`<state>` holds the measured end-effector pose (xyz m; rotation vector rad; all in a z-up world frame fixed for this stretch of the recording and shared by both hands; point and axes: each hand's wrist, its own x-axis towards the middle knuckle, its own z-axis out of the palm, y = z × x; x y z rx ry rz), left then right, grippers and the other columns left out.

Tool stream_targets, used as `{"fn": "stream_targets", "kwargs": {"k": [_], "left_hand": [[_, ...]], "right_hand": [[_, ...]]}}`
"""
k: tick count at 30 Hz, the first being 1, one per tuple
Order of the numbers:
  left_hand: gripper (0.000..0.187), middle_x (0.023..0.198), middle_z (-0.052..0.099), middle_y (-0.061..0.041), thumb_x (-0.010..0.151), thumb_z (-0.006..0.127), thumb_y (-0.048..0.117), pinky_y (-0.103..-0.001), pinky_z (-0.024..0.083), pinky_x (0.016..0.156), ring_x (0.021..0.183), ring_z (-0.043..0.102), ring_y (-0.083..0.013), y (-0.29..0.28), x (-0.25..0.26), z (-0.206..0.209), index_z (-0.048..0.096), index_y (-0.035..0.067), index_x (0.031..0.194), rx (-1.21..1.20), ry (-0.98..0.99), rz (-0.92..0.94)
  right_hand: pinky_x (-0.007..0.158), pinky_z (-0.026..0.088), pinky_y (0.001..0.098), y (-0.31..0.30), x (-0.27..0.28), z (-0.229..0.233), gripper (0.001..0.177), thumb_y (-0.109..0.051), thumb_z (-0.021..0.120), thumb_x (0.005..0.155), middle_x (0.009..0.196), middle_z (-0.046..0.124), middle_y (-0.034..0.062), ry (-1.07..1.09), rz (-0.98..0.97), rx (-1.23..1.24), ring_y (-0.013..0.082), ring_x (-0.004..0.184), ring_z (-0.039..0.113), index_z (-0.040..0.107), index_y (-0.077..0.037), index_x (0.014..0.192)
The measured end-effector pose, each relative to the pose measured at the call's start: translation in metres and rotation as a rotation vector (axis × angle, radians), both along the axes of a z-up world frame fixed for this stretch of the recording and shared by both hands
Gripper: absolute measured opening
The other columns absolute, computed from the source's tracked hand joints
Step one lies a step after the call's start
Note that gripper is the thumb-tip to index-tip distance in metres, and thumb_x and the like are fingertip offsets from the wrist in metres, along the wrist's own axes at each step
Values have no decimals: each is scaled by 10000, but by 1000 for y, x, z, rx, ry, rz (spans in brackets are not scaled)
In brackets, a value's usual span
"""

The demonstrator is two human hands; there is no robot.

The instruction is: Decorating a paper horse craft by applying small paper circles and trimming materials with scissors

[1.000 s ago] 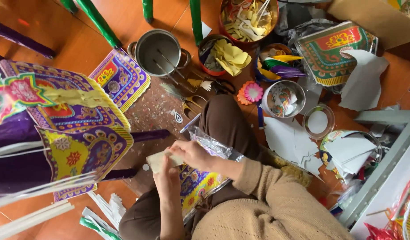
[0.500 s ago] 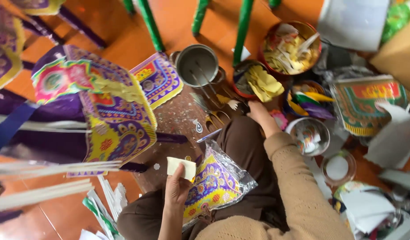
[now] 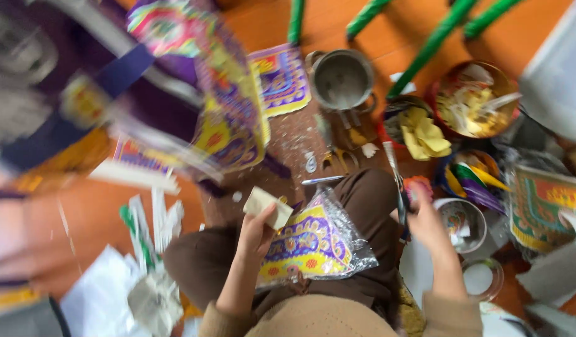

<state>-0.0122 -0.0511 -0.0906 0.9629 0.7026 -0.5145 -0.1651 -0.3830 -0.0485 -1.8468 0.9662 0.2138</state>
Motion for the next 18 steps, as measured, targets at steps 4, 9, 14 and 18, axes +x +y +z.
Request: {"fn": "stream_targets", "kwargs": {"k": [4, 9, 14, 18], "left_hand": [[290, 929, 692, -128, 813, 720, 71, -320, 577, 677, 793, 678, -211, 13, 5, 55, 615, -19, 1068, 26, -56, -89], [254, 785, 666, -43, 813, 746, 234, -279, 492, 609, 713, 615, -133, 66, 3, 113, 667, 14, 912, 244, -268, -189], [191, 827, 712, -46, 801, 752, 158, -276, 535, 656, 729, 637, -111, 119, -9, 111, 709, 12, 916, 248, -331, -24], [188, 739, 685, -42, 797, 773, 188, -261, 510, 562, 644, 629, -117, 148, -16, 119, 701, 19, 836, 249, -379, 6]], "right_hand": [[719, 486, 386, 87, -1, 21, 798, -546, 299, 1010, 636, 644, 252, -30, -90, 737, 329, 611, 636, 635, 104, 694], [797, 508, 277, 173, 30, 38, 907, -451, 719, 742, 992, 700, 15, 18, 861, 515, 135, 905, 681, 261, -118, 1451], [852, 482, 293, 237, 64, 78, 891, -284, 785, 669, 969, 704, 9, 145, 1051, 302, 150, 917, 673, 322, -185, 1425], [869, 493, 340, 268, 76, 86, 953, -519, 770, 661, 1243, 676, 89, 162, 1165, 165, 275, 1067, 679, 314, -163, 1419]]}}
